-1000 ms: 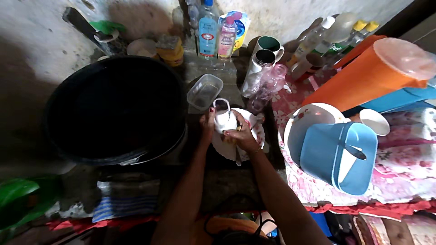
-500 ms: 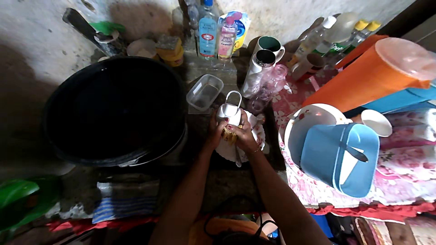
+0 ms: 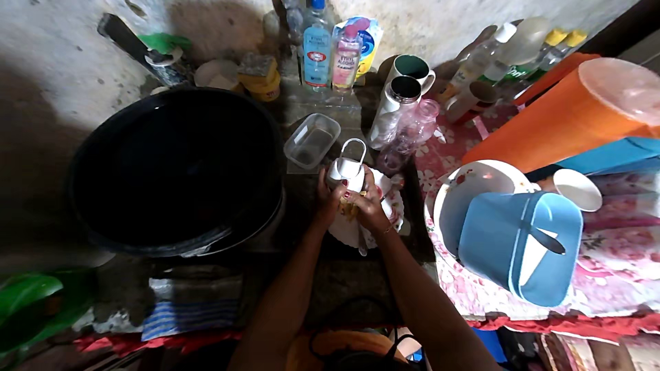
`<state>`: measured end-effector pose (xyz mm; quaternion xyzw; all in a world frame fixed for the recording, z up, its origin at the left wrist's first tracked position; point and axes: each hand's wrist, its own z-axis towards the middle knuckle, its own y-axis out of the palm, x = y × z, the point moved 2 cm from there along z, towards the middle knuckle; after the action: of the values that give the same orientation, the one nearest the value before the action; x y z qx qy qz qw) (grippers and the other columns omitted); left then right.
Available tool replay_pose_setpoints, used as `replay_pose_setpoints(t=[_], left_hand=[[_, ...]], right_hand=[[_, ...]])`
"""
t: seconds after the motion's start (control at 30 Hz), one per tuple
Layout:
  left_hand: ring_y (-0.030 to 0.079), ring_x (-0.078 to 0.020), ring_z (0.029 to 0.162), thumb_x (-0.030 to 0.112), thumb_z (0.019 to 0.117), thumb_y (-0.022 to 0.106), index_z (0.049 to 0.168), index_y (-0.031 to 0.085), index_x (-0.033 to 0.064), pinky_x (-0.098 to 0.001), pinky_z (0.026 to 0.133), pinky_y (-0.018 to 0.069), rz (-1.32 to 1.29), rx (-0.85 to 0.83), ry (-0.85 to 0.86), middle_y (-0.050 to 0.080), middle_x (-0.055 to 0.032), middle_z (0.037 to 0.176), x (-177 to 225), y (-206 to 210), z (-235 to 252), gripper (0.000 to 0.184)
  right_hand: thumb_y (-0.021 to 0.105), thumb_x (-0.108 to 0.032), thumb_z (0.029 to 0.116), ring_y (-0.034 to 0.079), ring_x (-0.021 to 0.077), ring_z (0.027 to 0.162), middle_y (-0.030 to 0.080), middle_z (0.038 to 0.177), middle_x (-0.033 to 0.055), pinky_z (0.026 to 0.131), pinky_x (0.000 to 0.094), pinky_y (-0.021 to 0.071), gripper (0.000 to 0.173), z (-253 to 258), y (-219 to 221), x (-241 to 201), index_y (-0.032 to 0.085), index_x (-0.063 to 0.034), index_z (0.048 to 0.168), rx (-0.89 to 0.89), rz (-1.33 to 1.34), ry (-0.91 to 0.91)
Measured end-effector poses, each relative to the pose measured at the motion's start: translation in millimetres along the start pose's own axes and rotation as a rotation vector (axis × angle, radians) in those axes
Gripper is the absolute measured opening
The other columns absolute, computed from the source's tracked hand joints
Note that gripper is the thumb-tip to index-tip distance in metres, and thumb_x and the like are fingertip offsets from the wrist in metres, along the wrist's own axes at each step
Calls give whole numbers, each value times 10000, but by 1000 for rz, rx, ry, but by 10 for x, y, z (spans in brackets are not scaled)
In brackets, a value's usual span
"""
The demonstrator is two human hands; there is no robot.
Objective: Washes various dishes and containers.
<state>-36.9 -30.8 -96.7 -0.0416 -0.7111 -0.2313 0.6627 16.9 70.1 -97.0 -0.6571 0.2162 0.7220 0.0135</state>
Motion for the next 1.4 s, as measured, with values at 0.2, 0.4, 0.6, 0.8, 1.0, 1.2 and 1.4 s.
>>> replay_pose_setpoints(t=[0.2, 0.4, 0.6, 0.8, 1.0, 1.2, 1.4], left_hand=[[609, -62, 1036, 182, 854, 610, 1413, 441, -16, -265, 902, 532, 37, 22, 15, 607, -92, 1208, 49, 10, -4, 617], [620, -72, 1009, 182, 862, 609, 1430, 440, -5, -269, 877, 541, 43, 40, -19, 617, -96, 1198, 70, 7, -17, 621], [623, -98, 1014, 172, 887, 605, 1432, 451, 5, -298, 879, 543, 62, 31, -44, 619, -107, 1205, 72, -3, -15, 591], [621, -87, 1040, 234, 917, 563, 1508, 362, 51, -305, 897, 544, 10, -43, -101, 608, -94, 1248, 17, -25, -17, 651], [612, -77, 1043, 238, 888, 563, 1494, 363, 23, -286, 896, 538, 5, -57, -58, 594, -94, 1251, -18, -48, -1, 673], [581, -80, 1154, 249, 870, 634, 1502, 347, 8, -293, 972, 516, 7, -64, 16, 560, -100, 1344, -32, -18, -33, 735], [579, -121, 1186, 196, 872, 630, 1505, 347, -12, -312, 999, 506, 59, -84, 48, 547, -147, 1378, -35, 5, -15, 724]], right_hand=[[701, -90, 834, 662, 98, 1038, 602, 1264, 50, 882, 310, 589, 865, -8, 30, -23, 232, -93, 1561, -14, 14, 14], [699, -97, 836, 664, 102, 1045, 618, 1248, 57, 898, 310, 585, 843, -14, 47, -32, 266, -72, 1559, -18, 3, 12], [713, -123, 831, 675, 106, 973, 637, 1192, 55, 839, 310, 597, 796, -17, 40, -25, 323, -81, 1524, 10, 9, 21], [734, -125, 790, 661, 100, 1041, 617, 1269, 55, 875, 312, 587, 898, 4, 3, -8, 280, -80, 1564, 48, 26, 34], [737, -146, 803, 665, 97, 1029, 623, 1260, 41, 862, 313, 591, 879, 11, -15, 0, 294, -102, 1560, 19, 20, 23], [617, -169, 843, 649, 69, 991, 615, 1233, 54, 841, 287, 574, 795, -1, 13, 0, 289, -62, 1559, 112, -56, 27], [556, -168, 869, 639, 52, 917, 610, 1204, 68, 770, 257, 566, 747, 10, -9, -25, 290, -44, 1556, 157, -150, 20]])
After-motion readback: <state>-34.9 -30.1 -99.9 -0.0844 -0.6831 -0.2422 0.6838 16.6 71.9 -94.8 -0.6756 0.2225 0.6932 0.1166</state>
